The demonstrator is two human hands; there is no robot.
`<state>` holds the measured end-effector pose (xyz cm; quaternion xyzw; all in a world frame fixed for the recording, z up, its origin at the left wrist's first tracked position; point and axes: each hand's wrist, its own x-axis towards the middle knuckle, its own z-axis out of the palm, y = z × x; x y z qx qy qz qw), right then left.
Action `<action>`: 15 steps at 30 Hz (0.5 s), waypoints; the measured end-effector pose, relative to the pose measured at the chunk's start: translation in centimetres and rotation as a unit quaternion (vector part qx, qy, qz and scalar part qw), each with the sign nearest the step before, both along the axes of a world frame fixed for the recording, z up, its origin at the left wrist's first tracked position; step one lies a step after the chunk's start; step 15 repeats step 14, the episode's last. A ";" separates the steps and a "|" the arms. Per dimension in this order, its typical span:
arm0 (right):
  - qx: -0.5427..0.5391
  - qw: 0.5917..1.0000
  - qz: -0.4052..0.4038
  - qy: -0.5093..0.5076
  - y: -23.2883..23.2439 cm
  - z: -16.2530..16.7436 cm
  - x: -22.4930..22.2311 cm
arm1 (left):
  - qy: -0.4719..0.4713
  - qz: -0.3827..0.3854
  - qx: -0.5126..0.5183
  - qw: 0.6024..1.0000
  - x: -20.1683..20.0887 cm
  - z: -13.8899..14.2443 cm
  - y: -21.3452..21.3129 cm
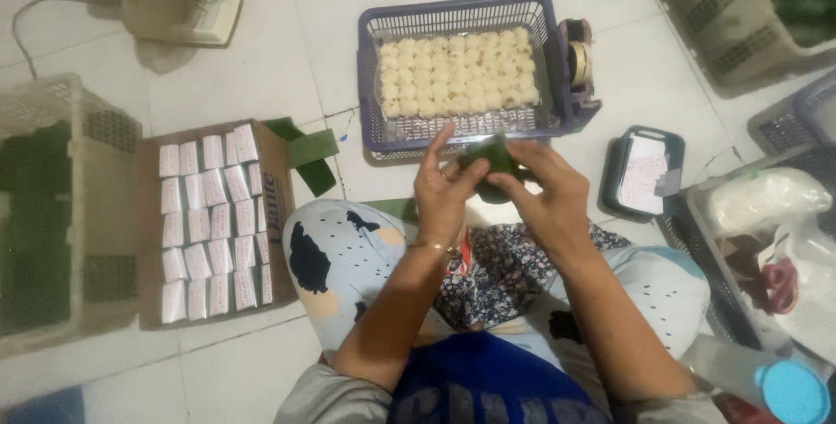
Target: The person sits on the floor wrapping small white rice cakes in cut banana leaf pieces, folding the leaf around each cake and placing the wrapped items into a plastic basket. They occasionally take a new leaf piece from a pile and reach into the basket to arrange the wrapped cakes.
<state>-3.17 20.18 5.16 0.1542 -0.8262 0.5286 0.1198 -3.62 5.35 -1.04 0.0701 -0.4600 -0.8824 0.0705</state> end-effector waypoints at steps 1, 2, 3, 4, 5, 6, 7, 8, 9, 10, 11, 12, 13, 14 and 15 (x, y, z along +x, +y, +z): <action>-0.027 0.998 0.003 -0.048 0.2 -1.6 -0.6 | -0.066 0.001 0.001 0.998 -0.5 -1.5 0.2; -0.017 0.994 -0.001 -0.109 0.3 -3.6 -1.2 | -0.131 0.002 0.002 0.991 -0.9 -3.2 0.5; -0.007 0.986 -0.005 -0.169 0.3 -5.7 -1.7 | -0.195 0.003 0.003 0.981 -1.3 -5.1 0.7; 0.003 0.974 -0.010 -0.228 0.4 -7.9 -2.1 | -0.234 -0.008 -0.007 0.972 -1.3 -7.0 1.0; 0.006 0.973 -0.016 -0.229 0.5 -10.2 -2.5 | -0.271 -0.020 -0.017 0.962 -1.1 -9.1 1.2; 0.010 0.973 -0.021 -0.229 0.7 -12.3 -2.7 | -0.298 -0.034 -0.034 0.953 -1.0 -11.0 1.2; 0.013 0.973 -0.027 -0.228 1.1 -14.3 -3.0 | -0.295 -0.042 -0.085 0.951 -1.4 -12.8 1.0; 0.001 0.965 -0.052 -0.256 1.6 -16.2 -2.9 | -0.298 -0.050 -0.135 0.944 -1.8 -14.5 0.7; -0.012 0.955 -0.076 -0.285 2.2 -17.9 -2.8 | -0.269 -0.041 -0.219 0.937 -2.5 -16.0 0.1; -0.024 0.944 -0.099 -0.313 2.7 -19.5 -3.1 | -0.201 -0.011 -0.332 0.921 -3.5 -17.2 -0.5; -0.006 0.946 -0.119 -0.302 3.4 -20.9 -3.5 | -0.135 0.035 -0.450 0.882 -4.4 -18.2 -1.1; 0.010 0.946 -0.139 -0.292 4.1 -22.2 -3.9 | -0.076 0.092 -0.538 0.834 -5.6 -18.9 -1.7; 0.025 0.946 -0.160 -0.281 4.6 -23.4 -4.4 | -0.137 0.079 -0.567 0.808 -6.5 -19.4 -1.8; 0.028 0.945 -0.168 -0.280 4.9 -24.6 -5.0 | -0.196 0.066 -0.592 0.779 -7.5 -19.7 -1.7; 0.028 0.945 -0.168 -0.280 4.9 -24.6 -5.0 | -0.196 0.066 -0.592 0.779 -7.5 -19.7 -1.7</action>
